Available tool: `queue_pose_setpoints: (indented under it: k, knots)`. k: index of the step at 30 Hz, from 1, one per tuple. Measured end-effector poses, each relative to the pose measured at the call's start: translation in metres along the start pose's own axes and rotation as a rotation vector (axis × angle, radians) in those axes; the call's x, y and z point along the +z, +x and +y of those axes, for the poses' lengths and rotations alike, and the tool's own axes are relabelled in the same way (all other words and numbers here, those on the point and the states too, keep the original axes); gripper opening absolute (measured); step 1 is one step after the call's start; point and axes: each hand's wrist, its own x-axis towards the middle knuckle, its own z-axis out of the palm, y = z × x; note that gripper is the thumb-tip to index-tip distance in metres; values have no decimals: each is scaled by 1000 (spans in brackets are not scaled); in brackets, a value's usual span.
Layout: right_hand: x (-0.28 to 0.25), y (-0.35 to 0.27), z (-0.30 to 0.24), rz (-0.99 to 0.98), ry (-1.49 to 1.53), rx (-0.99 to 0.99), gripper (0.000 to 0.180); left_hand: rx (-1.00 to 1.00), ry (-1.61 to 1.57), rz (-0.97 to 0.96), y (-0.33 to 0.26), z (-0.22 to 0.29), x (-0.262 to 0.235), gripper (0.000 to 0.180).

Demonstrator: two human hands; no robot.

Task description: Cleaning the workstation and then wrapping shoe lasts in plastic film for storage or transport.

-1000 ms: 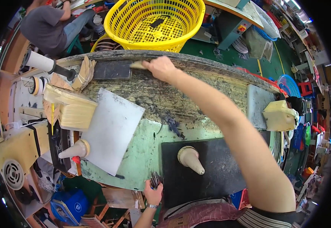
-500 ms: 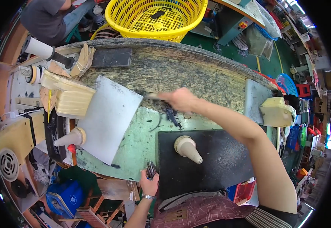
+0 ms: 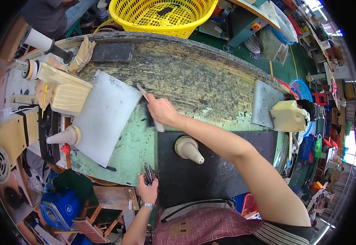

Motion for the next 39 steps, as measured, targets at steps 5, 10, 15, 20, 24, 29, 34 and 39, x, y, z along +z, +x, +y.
queue_pose_setpoints:
  k: [5, 10, 15, 20, 24, 29, 34, 39]
  knots:
    - [-60, -3, 45, 166, -3, 105, 27, -74, -104, 101, -34, -11, -23, 24]
    - [-59, 15, 54, 130, -487, 265, 21, -212, -224, 190, -71, -80, -26, 23]
    - [-36, 2, -31, -432, -500, -48, 38, -705, -704, 126, -86, -67, -20, 20]
    - [-80, 72, -5, -46, -786, -414, 19, -637, -710, 79, -84, -67, -13, 25]
    - [-88, 112, -26, -341, -952, -621, 28, -636, -717, 71, -79, -62, -16, 28]
    - [-114, 129, -22, -669, -456, -413, 31, -624, -704, 62, -80, -62, -18, 27]
    - [-45, 139, -18, -154, -530, -378, 35, -624, -702, 32, -73, -57, -16, 22]
    - [-59, 82, 0, -518, -464, -235, 30, -661, -734, 46, -73, -55, -18, 22]
